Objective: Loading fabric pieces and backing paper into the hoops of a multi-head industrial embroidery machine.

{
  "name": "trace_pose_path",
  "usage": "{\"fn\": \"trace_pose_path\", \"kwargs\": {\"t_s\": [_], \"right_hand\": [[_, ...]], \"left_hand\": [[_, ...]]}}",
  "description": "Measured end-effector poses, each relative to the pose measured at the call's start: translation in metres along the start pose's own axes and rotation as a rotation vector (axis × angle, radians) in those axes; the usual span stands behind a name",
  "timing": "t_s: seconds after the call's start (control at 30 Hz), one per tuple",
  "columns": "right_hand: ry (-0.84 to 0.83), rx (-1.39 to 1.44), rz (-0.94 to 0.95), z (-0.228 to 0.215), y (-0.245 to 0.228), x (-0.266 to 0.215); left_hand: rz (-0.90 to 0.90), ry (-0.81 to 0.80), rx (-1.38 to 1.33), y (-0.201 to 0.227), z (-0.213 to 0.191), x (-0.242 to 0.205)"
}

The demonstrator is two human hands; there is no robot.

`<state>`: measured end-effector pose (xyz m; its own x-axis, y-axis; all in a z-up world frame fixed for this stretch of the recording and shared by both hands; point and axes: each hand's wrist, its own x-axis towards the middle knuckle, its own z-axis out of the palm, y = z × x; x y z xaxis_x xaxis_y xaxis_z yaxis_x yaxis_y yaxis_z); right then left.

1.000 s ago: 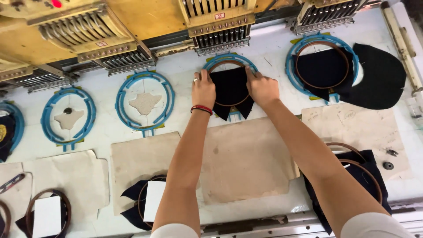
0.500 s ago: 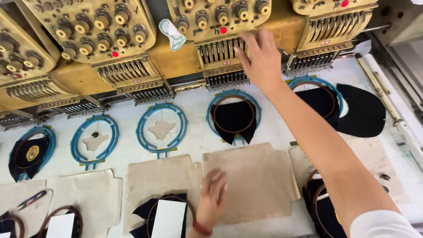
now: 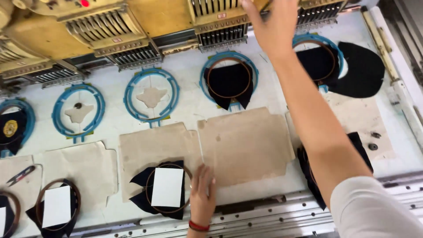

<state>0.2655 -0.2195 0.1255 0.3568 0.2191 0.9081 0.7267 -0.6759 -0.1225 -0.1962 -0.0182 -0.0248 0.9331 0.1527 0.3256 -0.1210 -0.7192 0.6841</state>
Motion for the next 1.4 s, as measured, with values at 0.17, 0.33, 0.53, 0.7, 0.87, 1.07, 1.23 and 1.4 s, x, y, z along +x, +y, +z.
{"fn": "trace_pose_path", "kwargs": {"t_s": [0.17, 0.33, 0.53, 0.7, 0.87, 1.07, 1.23, 1.4], "right_hand": [[-0.191, -0.015, 0.356, -0.033, -0.029, -0.210], [-0.837, 0.467, 0.153, -0.117, -0.195, -0.230], [-1.042, 1.033, 0.496, -0.151, -0.188, -0.215], [-0.842, 0.852, 0.492, -0.123, -0.162, -0.187], [-0.801, 0.528, 0.072, -0.042, -0.147, -0.202], [-0.728, 0.298, -0.289, 0.062, -0.154, -0.256], [-1.427, 0.954, 0.292, -0.083, -0.239, -0.261], [-1.287, 1.166, 0.922, -0.110, -0.258, -0.246]], "left_hand": [[-0.056, 0.023, 0.052, -0.013, -0.013, 0.086], [0.050, 0.047, 0.270, -0.103, 0.052, 0.174], [0.002, -0.225, 0.448, -0.154, 0.096, 0.228], [0.282, -0.274, 0.060, -0.100, 0.052, 0.182], [0.080, -0.058, -0.209, -0.065, -0.040, 0.095], [-0.310, 0.318, -0.025, -0.070, -0.120, 0.005], [-0.371, 0.454, 0.129, -0.072, -0.153, -0.013], [-0.326, 0.339, 0.155, -0.082, -0.132, -0.010]]}}
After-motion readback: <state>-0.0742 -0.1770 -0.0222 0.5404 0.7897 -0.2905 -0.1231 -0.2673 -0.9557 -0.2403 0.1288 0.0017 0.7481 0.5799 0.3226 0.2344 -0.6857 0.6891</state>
